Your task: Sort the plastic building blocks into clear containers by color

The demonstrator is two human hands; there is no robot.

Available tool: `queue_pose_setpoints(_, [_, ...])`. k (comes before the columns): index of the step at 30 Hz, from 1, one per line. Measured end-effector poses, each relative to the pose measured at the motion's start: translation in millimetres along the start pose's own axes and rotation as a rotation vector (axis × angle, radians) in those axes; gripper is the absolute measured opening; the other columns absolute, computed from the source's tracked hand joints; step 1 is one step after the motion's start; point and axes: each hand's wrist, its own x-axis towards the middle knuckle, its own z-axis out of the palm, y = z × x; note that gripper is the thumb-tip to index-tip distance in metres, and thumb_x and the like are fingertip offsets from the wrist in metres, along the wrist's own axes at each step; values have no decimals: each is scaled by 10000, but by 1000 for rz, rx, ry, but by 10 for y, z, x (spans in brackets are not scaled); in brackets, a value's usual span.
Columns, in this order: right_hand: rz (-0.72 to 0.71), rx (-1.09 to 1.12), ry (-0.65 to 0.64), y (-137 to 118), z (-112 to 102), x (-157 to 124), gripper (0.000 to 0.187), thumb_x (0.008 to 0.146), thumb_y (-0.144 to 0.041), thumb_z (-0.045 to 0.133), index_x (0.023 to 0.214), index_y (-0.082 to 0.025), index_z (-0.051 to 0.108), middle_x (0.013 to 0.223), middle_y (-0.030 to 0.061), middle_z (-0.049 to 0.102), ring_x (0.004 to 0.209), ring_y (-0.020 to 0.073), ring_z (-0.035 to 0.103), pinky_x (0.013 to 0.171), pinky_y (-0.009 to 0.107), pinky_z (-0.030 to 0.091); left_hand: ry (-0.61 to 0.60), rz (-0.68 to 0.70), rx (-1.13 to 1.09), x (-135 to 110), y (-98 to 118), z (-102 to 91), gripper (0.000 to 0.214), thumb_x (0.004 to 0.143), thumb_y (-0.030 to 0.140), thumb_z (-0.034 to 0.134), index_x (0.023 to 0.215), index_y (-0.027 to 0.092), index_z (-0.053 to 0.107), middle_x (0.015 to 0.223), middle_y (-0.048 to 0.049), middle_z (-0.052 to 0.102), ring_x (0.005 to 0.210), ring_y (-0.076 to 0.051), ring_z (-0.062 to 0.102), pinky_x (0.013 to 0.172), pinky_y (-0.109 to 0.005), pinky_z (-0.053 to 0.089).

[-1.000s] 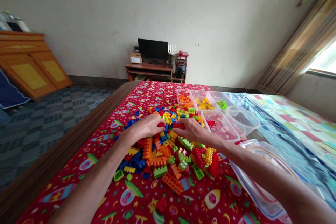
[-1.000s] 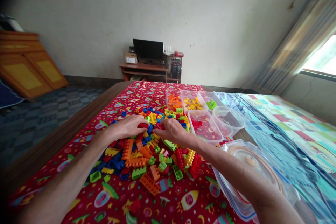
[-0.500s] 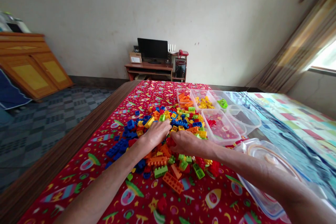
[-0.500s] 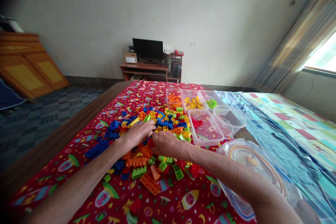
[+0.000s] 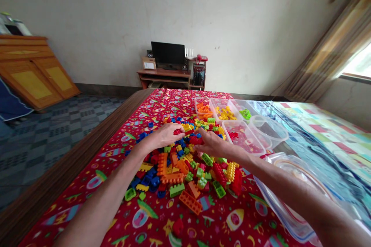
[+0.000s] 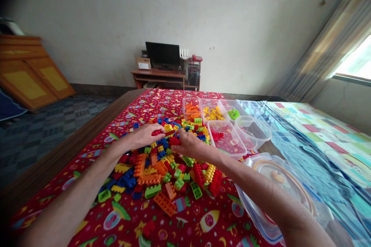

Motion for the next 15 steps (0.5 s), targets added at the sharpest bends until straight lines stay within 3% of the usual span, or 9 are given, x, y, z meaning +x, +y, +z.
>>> queue_pose_setpoints(3, [16,126,12,-7,-84,31,418,828,-228,613,1222,-152,498,638,-23,650,659,159,643,612,248,450,-51,-28,-194,-22,7,-3,337,802,473,501,772,168,641,685,2,608,642,-152,543,600,-239,393])
queue_pose_setpoints(8, [34,214,140,1,-81,74,456,824,-246,606,1262,-151,523,673,-5,687,669,162,665,647,268,486,-134,-187,-497,-70,100,22,425,733,590,575,657,172,560,500,68,373,454,-90,323,434,-214,253])
queue_pose_setpoints(15, [92,722,-18,-12,-119,121,387,823,-357,638,1142,-140,611,651,4,685,611,149,681,589,238,516,-110,-89,-392,-10,92,54,380,690,519,607,740,155,705,651,11,629,626,-146,530,581,-226,388])
